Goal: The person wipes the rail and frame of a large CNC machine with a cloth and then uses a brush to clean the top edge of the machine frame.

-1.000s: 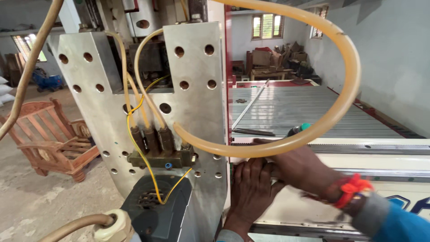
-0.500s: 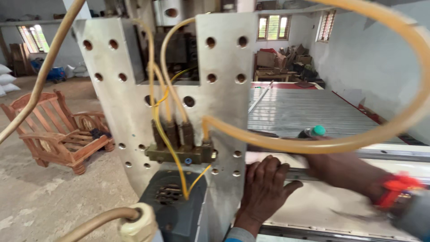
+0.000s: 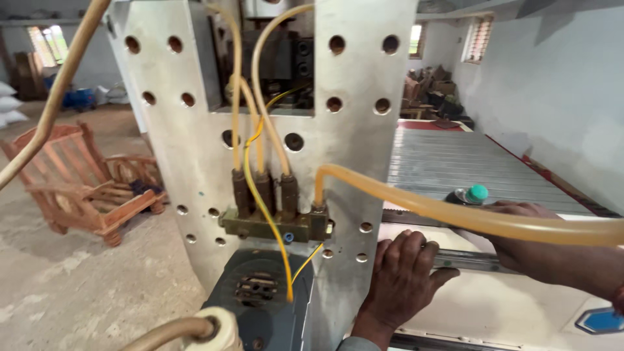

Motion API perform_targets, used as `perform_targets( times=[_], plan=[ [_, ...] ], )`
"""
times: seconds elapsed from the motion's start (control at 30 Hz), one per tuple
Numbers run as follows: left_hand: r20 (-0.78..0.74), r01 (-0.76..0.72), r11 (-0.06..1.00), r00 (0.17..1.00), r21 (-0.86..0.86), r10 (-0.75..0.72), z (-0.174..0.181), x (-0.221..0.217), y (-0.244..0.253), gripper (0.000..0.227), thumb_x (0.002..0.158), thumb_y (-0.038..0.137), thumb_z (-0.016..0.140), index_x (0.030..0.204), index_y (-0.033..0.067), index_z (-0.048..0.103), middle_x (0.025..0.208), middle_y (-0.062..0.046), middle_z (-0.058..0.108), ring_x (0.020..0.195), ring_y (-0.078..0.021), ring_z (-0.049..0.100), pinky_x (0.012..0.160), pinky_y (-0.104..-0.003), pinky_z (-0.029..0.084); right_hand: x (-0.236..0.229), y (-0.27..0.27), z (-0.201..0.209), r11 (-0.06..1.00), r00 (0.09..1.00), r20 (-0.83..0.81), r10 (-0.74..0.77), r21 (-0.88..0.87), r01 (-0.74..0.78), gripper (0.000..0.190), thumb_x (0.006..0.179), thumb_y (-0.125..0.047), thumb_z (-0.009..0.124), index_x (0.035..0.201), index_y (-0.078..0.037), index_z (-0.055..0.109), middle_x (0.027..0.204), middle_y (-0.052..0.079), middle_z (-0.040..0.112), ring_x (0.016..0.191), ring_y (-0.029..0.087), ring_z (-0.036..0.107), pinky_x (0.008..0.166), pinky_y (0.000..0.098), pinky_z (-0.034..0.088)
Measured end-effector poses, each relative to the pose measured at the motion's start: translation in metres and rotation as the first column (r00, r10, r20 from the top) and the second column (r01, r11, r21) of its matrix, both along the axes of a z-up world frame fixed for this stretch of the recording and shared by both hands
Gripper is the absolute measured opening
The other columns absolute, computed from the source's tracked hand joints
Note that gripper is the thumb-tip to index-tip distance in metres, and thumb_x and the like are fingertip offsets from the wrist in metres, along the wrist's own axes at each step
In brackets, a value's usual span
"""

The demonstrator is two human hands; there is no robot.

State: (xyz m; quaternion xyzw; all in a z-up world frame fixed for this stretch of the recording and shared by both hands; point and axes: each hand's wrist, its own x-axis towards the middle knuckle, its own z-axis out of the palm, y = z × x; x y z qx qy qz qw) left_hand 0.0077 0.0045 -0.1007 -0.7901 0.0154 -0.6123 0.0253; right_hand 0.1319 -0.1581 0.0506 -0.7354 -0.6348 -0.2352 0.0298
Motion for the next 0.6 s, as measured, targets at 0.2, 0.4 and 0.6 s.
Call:
perform_targets(
  times=[0.2,0.4,0.6],
  plan=[
    [-0.044,-0.006,1.000,0.999,0.008,0.006,0.009,-0.004,-0.008,0.057,0.097,0.060,0.071,0.129,0.0145,0.055,0.135,-0.006,0.055,0.128,-0.0245,0.049,0.112,-0.045,0.038,-0.011,0.010,-0.005,0.977,0.980,-0.030,0.198,0.087,-0.195,0.048,0.079,-0.005,0.063,0.127,-0.005,0.062,0.119,0.020,0.071,0.095,0.042,0.068,0.078,0.0500,0.053],
    [-0.026,-0.018,1.000,1.000,0.013,0.019,0.008,-0.007,-0.007,0.058,0.098,0.062,0.068,0.133,0.0166,0.055,0.136,-0.004,0.055,0.133,-0.0229,0.051,0.113,-0.043,0.038,-0.018,-0.021,0.013,0.989,0.964,-0.218,-0.151,-0.029,0.148,0.060,0.082,-0.004,0.060,0.139,-0.021,0.065,0.119,0.010,0.075,0.104,0.037,0.071,0.088,0.0466,0.057],
    [-0.007,-0.076,0.995,0.997,0.057,0.077,0.002,0.005,-0.009,0.067,0.096,0.065,0.066,0.136,0.0130,0.057,0.137,-0.008,0.056,0.124,-0.0270,0.050,0.110,-0.046,0.038,-0.017,0.015,0.010,0.990,0.962,-0.237,0.137,0.010,-0.138,0.059,0.090,-0.016,0.068,0.147,-0.015,0.057,0.128,0.009,0.072,0.109,0.036,0.071,0.089,0.0478,0.054]
  ],
)
